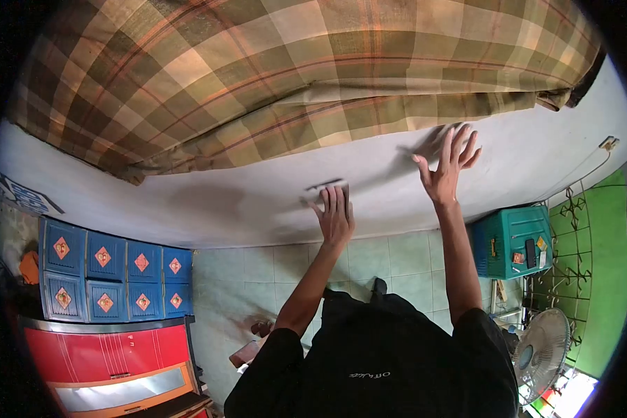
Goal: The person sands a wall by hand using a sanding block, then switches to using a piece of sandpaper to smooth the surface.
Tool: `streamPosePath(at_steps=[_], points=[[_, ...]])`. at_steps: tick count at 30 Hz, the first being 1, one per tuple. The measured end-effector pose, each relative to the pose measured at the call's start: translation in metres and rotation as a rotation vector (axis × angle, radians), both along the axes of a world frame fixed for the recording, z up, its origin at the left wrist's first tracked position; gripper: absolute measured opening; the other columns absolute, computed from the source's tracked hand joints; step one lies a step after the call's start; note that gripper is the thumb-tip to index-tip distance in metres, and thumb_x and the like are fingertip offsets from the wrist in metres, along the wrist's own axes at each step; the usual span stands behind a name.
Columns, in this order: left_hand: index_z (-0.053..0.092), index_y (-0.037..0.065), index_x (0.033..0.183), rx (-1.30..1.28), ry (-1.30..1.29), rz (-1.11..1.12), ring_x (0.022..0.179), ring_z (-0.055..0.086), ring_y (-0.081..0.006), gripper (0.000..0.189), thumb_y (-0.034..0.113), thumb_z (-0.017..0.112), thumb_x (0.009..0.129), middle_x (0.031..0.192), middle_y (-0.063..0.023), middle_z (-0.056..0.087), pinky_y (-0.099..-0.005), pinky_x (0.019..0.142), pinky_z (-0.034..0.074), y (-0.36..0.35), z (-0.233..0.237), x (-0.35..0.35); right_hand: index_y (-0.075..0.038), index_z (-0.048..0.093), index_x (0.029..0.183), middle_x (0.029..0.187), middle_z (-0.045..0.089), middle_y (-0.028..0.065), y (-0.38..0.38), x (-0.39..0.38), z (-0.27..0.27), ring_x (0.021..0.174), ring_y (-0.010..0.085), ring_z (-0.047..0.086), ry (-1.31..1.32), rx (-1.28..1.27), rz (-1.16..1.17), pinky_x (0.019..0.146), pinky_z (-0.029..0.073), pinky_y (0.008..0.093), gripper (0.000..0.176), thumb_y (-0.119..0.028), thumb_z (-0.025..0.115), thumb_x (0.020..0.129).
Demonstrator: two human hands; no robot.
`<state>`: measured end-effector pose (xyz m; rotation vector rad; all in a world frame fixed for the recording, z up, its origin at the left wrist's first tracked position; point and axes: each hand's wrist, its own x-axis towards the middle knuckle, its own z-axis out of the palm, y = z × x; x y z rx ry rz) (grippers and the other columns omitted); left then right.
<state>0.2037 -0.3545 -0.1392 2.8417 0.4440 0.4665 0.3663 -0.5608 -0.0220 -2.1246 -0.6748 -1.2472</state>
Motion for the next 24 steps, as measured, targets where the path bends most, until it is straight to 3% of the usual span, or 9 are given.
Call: streamPosePath(at_steps=[2,5,8,10,12,15,19,21,24], points=[[0.028,-0.011,0.138,0.155,-0.328,0.058,0.134,0.023,-0.0443,0.059,0.026,0.039,0.094,0.143,-0.0292,0.028,-0.0679,0.105,0.001,-0.002,0.054,0.017,-0.001,0.023,0.145,0.153,0.011,0.0236,0.000,0.005,0.004,0.141,0.0421,-0.004,0.088,-0.009,-0.001,0.106,-0.013,0.0586,0.093,-0.065,0.050,0.083],[0.029,-0.012,0.137,0.217,-0.494,0.073,0.134,0.023,-0.0456,0.058,0.025,0.039,0.094,0.142,-0.0298,0.029,-0.0672,0.105,0.000,-0.008,0.135,0.030,0.001,0.019,0.146,0.152,0.007,0.0266,0.000,0.014,0.003,0.141,0.0430,-0.009,0.078,0.021,0.007,0.104,-0.017,0.0594,0.099,-0.070,0.044,0.082],[0.040,-0.008,0.133,0.184,-0.607,0.013,0.132,0.030,-0.0413,0.053,0.023,0.045,0.091,0.138,-0.0239,0.038,-0.0680,0.104,0.002,-0.004,0.087,0.039,0.002,0.020,0.145,0.152,0.007,0.0277,0.001,0.019,0.010,0.141,0.0423,-0.007,-0.009,0.101,-0.001,0.105,-0.016,0.0582,0.093,-0.067,0.041,0.086],[0.041,-0.006,0.132,0.188,-0.505,-0.001,0.130,0.032,-0.0407,0.051,0.023,0.046,0.090,0.137,-0.0238,0.040,-0.0680,0.103,0.007,-0.007,0.022,0.024,0.002,0.023,0.144,0.152,0.010,0.0271,0.000,0.023,0.015,0.142,0.0414,-0.002,-0.057,0.175,-0.009,0.107,-0.014,0.0562,0.084,-0.060,0.039,0.091],[0.037,-0.010,0.132,0.145,-0.060,-0.096,0.132,0.027,-0.0438,0.053,0.026,0.043,0.093,0.139,-0.0292,0.032,-0.0682,0.103,0.010,-0.012,-0.020,0.002,0.003,0.027,0.143,0.151,0.016,0.0268,0.000,0.031,0.015,0.142,0.0394,0.005,-0.145,0.180,-0.048,0.108,-0.011,0.0542,0.072,-0.050,0.037,0.095],[0.037,-0.009,0.133,0.087,-0.112,-0.033,0.132,0.027,-0.0426,0.053,0.026,0.042,0.093,0.140,-0.0285,0.032,-0.0681,0.103,0.009,-0.012,-0.028,0.006,0.003,0.035,0.138,0.144,0.034,0.0239,-0.001,0.049,0.012,0.139,0.0365,0.021,-0.295,0.188,-0.056,0.110,-0.005,0.0534,0.061,-0.040,0.034,0.096],[0.042,-0.005,0.132,0.197,-0.336,0.046,0.130,0.033,-0.0384,0.051,0.022,0.048,0.090,0.136,-0.0261,0.039,-0.0678,0.103,0.010,-0.024,0.073,0.032,0.002,0.044,0.134,0.138,0.045,0.0161,0.000,0.056,0.009,0.135,0.0332,0.030,-0.370,0.181,-0.063,0.110,-0.001,0.0525,0.056,-0.036,0.031,0.094],[0.034,-0.010,0.135,0.171,-0.471,0.017,0.133,0.027,-0.0417,0.055,0.026,0.040,0.094,0.140,-0.0287,0.032,-0.0645,0.106,0.006,-0.029,0.094,0.034,0.002,0.045,0.133,0.139,0.044,0.0160,0.001,0.053,0.009,0.135,0.0326,0.031,-0.354,0.177,-0.072,0.110,0.000,0.0521,0.056,-0.035,0.031,0.094],[0.033,-0.010,0.136,0.112,-0.344,0.033,0.134,0.026,-0.0412,0.055,0.026,0.039,0.095,0.141,-0.0288,0.033,-0.0635,0.107,0.005,-0.033,0.020,0.038,0.003,0.044,0.133,0.139,0.044,0.0175,-0.001,0.051,0.011,0.134,0.0331,0.032,-0.359,0.158,-0.106,0.110,0.002,0.0512,0.056,-0.035,0.030,0.094]])
